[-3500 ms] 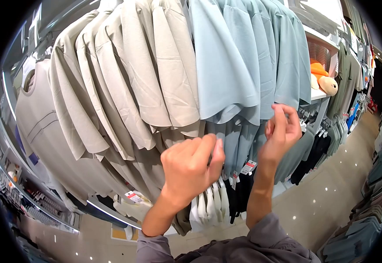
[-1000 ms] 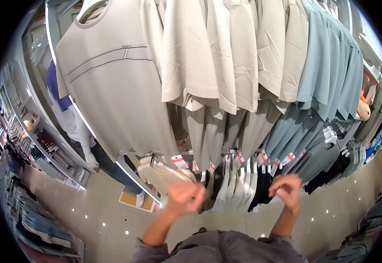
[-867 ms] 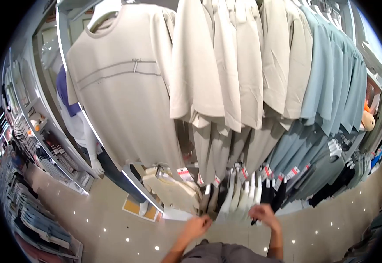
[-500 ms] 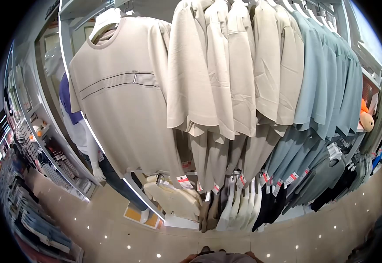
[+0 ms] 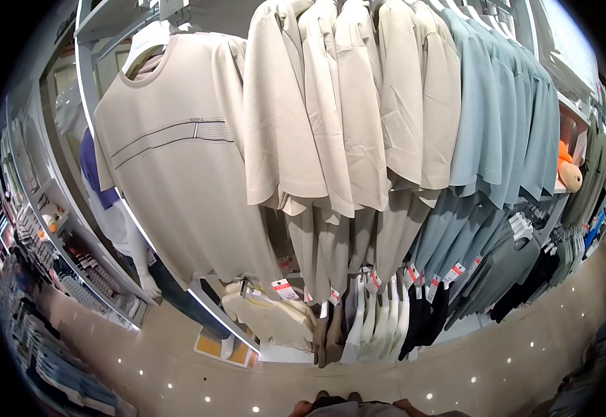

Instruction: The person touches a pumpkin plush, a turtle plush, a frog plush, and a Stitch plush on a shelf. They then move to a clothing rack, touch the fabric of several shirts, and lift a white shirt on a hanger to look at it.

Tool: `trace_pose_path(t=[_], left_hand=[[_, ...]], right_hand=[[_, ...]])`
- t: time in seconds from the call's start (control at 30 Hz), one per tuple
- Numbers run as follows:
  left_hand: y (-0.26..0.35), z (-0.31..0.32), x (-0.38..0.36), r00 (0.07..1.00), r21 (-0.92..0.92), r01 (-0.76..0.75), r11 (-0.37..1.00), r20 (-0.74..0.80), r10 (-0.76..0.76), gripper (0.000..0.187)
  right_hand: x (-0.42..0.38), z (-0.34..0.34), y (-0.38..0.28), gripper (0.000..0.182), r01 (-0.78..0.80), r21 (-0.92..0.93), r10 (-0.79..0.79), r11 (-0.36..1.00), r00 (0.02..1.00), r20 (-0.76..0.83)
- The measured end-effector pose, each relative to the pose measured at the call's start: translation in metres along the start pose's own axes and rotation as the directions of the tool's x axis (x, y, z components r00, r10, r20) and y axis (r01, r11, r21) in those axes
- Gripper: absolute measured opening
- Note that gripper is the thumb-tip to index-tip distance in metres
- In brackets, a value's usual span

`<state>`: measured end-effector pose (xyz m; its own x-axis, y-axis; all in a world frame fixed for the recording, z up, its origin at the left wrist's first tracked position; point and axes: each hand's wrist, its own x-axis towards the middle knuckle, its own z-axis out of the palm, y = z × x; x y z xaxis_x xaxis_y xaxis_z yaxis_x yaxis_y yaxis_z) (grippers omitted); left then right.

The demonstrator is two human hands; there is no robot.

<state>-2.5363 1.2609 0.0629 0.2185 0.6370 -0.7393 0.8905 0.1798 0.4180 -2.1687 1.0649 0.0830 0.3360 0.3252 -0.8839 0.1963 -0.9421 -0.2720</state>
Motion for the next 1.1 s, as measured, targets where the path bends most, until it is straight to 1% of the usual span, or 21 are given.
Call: trace_pose_path(t=[0.1, 0.17, 0.2, 0.23, 0.27, 0.33, 0.4, 0.47, 0.53, 0.6, 0.67, 0.73, 0.8, 0.87, 0.93, 1.0, 1.07, 1.1], left_hand=[[-0.018, -0.008, 0.004, 1.000, 0.005, 0.000, 1.000, -0.005, 0.000, 0.041], [-0.028, -0.019, 0.003, 1.000, 0.005, 0.000, 1.000, -0.007, 0.000, 0.041], [-0.035, -0.025, 0.001, 1.000, 0.007, 0.006, 1.000, 0.006, -0.006, 0.041], [-0.038, -0.036, -0.001, 0.999, -0.049, 0.038, 0.998, -0.007, -0.038, 0.043], [-0.048, -0.041, -0.006, 0.997, -0.105, 0.074, 0.992, -0.016, -0.076, 0.044], [-0.071, -0.059, -0.009, 0.997, -0.123, 0.036, 0.992, -0.056, -0.043, 0.043], [-0.092, -0.077, -0.009, 0.996, -0.129, 0.028, 0.991, -0.086, -0.039, 0.042], [-0.113, -0.090, -0.002, 0.995, -0.120, 0.062, 0.991, -0.075, -0.072, 0.043], [-0.137, -0.101, 0.002, 0.995, -0.164, 0.096, 0.982, -0.008, -0.098, 0.044], [-0.150, -0.110, -0.001, 0.998, -0.136, 0.066, 0.989, -0.004, -0.067, 0.044], [-0.163, -0.111, 0.000, 0.999, -0.116, 0.026, 0.993, -0.044, -0.031, 0.043], [-0.162, -0.116, -0.010, 0.996, -0.168, 0.072, 0.983, -0.038, -0.080, 0.042], [-0.169, -0.111, -0.005, 0.995, -0.171, 0.057, 0.984, -0.071, -0.070, 0.041], [-0.170, -0.108, -0.004, 0.990, -0.205, 0.068, 0.976, -0.103, -0.091, 0.041], [-0.162, -0.119, -0.014, 0.990, -0.227, 0.069, 0.971, -0.108, -0.095, 0.040], [-0.163, -0.111, -0.013, 0.971, -0.257, 0.103, 0.961, -0.183, -0.153, 0.040], [-0.165, -0.114, -0.015, 0.986, -0.250, 0.037, 0.968, -0.146, -0.075, 0.040], [-0.163, -0.118, -0.016, 0.987, -0.246, 0.048, 0.968, -0.136, -0.084, 0.040]], right_hand=[[-0.007, 0.010, -0.017, 0.030, -0.036, 0.104, 0.037, 0.994, 0.999, -0.006], [-0.006, 0.022, -0.027, 0.031, -0.049, 0.120, 0.051, 0.991, 0.999, -0.009], [-0.001, 0.030, -0.032, 0.030, 0.017, 0.061, -0.015, 0.998, 0.999, -0.029], [0.000, 0.041, -0.031, 0.030, 0.079, -0.003, -0.079, 0.997, 0.996, -0.042], [-0.006, 0.052, -0.030, 0.030, 0.057, -0.007, -0.058, 0.998, 0.998, -0.030], [-0.015, 0.076, -0.049, 0.035, 0.075, -0.135, -0.091, 0.988, 0.989, -0.120], [-0.021, 0.116, -0.057, 0.036, 0.186, -0.131, -0.215, 0.974, 0.941, -0.261], [-0.013, 0.150, -0.066, 0.035, 0.149, -0.082, -0.167, 0.985, 0.936, -0.309], [-0.026, 0.173, -0.084, 0.035, 0.122, 0.029, -0.101, 0.992, 0.913, -0.395], [-0.035, 0.179, -0.101, 0.036, 0.187, -0.007, -0.175, 0.982, 0.904, -0.389], [-0.036, 0.180, -0.110, 0.037, 0.258, 0.001, -0.241, 0.966, 0.904, -0.352], [-0.029, 0.186, -0.111, 0.040, 0.247, -0.014, -0.239, 0.969, 0.920, -0.311], [-0.021, 0.191, -0.112, 0.042, 0.207, -0.026, -0.207, 0.978, 0.948, -0.243], [-0.006, 0.199, -0.104, 0.043, 0.217, -0.020, -0.216, 0.976, 0.950, -0.225], [-0.003, 0.198, -0.104, 0.043, 0.226, -0.064, -0.234, 0.972, 0.951, -0.202], [-0.016, 0.193, -0.111, 0.040, 0.174, -0.067, -0.183, 0.983, 0.966, -0.183], [-0.019, 0.192, -0.113, 0.037, 0.201, -0.045, -0.206, 0.979, 0.953, -0.223], [-0.021, 0.190, -0.115, 0.036, 0.205, -0.037, -0.208, 0.978, 0.952, -0.226]])
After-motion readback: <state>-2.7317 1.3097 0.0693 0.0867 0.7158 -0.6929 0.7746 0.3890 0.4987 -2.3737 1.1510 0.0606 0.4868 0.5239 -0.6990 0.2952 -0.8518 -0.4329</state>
